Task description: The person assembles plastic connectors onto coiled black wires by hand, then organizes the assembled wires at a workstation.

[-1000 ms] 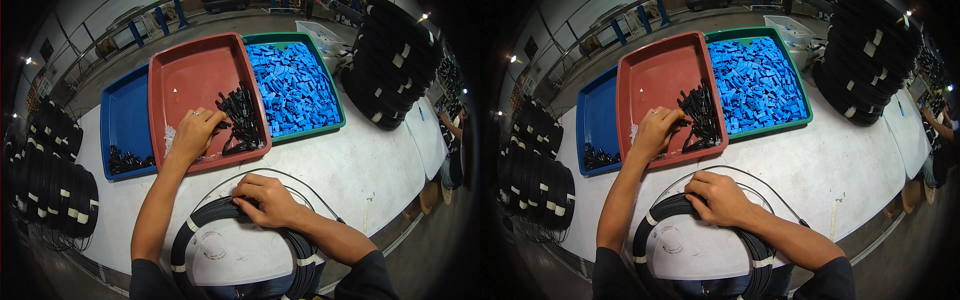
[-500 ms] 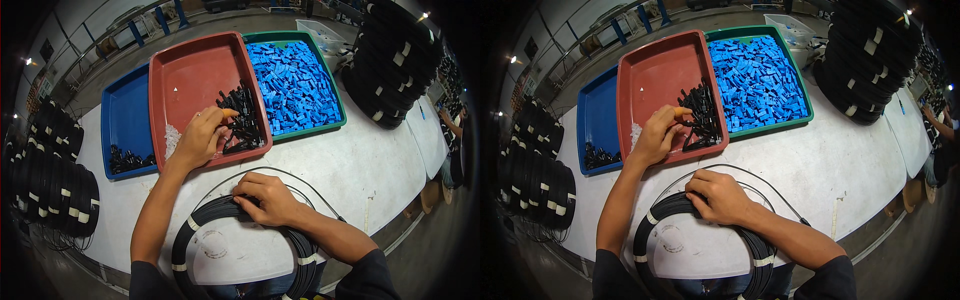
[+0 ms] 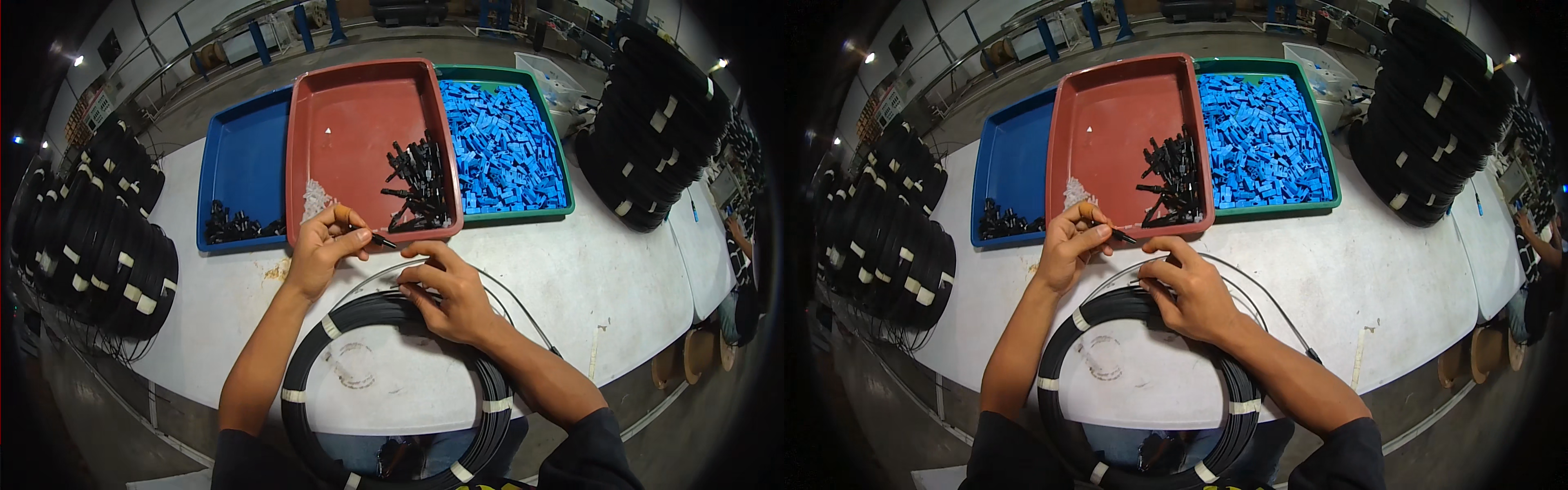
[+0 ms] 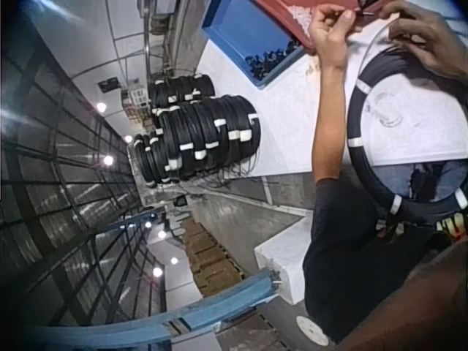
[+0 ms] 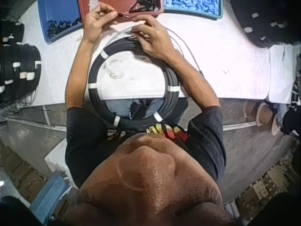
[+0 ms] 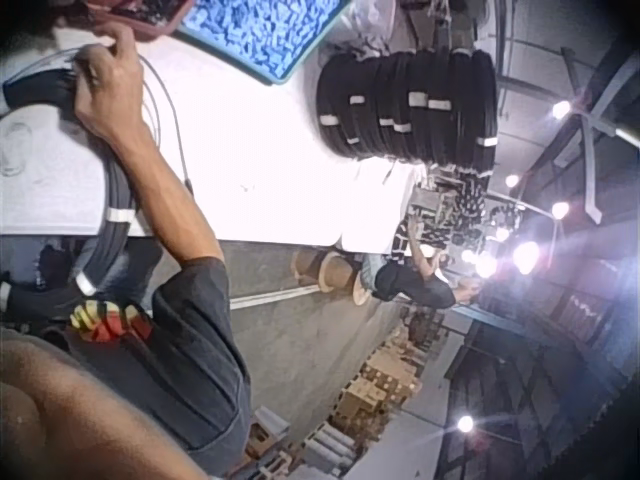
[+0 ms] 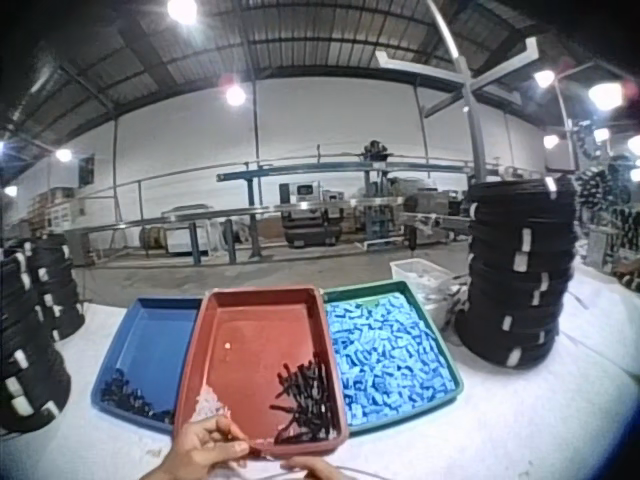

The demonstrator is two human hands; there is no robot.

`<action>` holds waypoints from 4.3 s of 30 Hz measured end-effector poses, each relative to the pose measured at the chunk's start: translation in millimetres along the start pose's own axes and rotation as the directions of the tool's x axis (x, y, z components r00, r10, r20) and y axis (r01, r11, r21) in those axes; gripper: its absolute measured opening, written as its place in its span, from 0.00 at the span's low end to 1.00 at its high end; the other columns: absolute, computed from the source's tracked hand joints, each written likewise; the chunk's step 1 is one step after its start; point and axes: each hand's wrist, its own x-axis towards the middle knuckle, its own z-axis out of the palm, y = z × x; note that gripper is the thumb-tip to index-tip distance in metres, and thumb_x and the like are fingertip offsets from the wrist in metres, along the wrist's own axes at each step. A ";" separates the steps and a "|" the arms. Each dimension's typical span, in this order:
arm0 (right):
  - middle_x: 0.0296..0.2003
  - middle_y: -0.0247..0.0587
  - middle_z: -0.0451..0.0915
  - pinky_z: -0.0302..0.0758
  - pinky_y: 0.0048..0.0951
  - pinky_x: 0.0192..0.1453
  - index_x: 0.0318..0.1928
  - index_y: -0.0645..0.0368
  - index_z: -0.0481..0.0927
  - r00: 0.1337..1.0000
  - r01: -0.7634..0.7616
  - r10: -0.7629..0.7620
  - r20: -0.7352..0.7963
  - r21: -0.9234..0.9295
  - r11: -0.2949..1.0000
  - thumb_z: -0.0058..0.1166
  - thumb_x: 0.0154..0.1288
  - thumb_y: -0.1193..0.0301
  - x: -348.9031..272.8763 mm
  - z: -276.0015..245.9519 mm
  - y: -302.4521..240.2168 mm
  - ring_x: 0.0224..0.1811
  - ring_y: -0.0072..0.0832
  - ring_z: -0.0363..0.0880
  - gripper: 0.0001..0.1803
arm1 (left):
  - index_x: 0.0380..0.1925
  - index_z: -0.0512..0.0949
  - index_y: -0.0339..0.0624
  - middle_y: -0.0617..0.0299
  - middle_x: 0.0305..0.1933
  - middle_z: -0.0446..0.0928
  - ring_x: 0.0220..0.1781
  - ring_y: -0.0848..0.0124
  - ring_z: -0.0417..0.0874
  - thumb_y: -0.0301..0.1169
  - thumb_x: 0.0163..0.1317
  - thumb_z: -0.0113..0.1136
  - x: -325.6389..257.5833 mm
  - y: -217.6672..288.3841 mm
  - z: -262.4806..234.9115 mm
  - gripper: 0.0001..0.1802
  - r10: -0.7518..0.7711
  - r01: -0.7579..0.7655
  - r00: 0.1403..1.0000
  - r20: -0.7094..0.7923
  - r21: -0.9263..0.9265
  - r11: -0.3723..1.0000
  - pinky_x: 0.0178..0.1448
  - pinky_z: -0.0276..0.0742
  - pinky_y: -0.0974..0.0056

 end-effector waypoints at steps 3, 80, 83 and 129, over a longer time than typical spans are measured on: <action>0.51 0.48 0.80 0.82 0.37 0.43 0.41 0.60 0.84 0.998 0.047 -0.045 0.048 -0.039 0.998 0.65 0.60 0.79 -1.0 -0.3 1.7 0.40 0.43 0.85 0.08 | 0.40 0.78 0.39 0.60 0.35 0.83 0.36 0.71 0.88 0.26 0.65 0.66 -14.5 -7.0 4.9 0.07 0.022 -0.022 1.000 -0.007 0.036 0.999 0.37 0.82 0.71; 0.27 0.43 0.75 0.72 0.35 0.31 0.42 0.63 0.86 0.998 -0.067 0.068 0.011 -0.106 0.992 0.62 0.59 0.81 -3.4 -2.8 -10.0 0.26 0.38 0.77 0.10 | 0.57 0.66 0.39 0.50 0.44 0.86 0.49 0.66 0.89 0.18 0.55 0.76 -42.4 -15.1 14.3 0.33 0.370 -0.433 0.901 0.226 0.402 0.807 0.56 0.84 0.65; 0.27 0.43 0.74 0.71 0.37 0.30 0.43 0.62 0.86 0.999 0.030 -0.027 0.022 -0.145 0.989 0.64 0.58 0.81 -2.6 -2.0 -12.2 0.26 0.38 0.75 0.11 | 0.54 0.69 0.38 0.53 0.42 0.86 0.47 0.66 0.90 0.19 0.54 0.76 -43.6 -16.4 15.1 0.30 0.387 -0.438 0.899 0.207 0.392 0.809 0.56 0.85 0.65; 0.36 0.44 0.84 0.80 0.34 0.37 0.40 0.61 0.83 0.999 -0.032 0.033 0.008 -0.134 0.990 0.70 0.57 0.78 -1.4 -0.7 -20.2 0.34 0.40 0.85 0.11 | 0.27 0.83 0.35 0.55 0.31 0.87 0.35 0.68 0.91 0.11 0.47 0.72 -43.8 -9.5 18.5 0.10 0.472 -0.533 0.845 0.251 0.480 0.697 0.40 0.86 0.68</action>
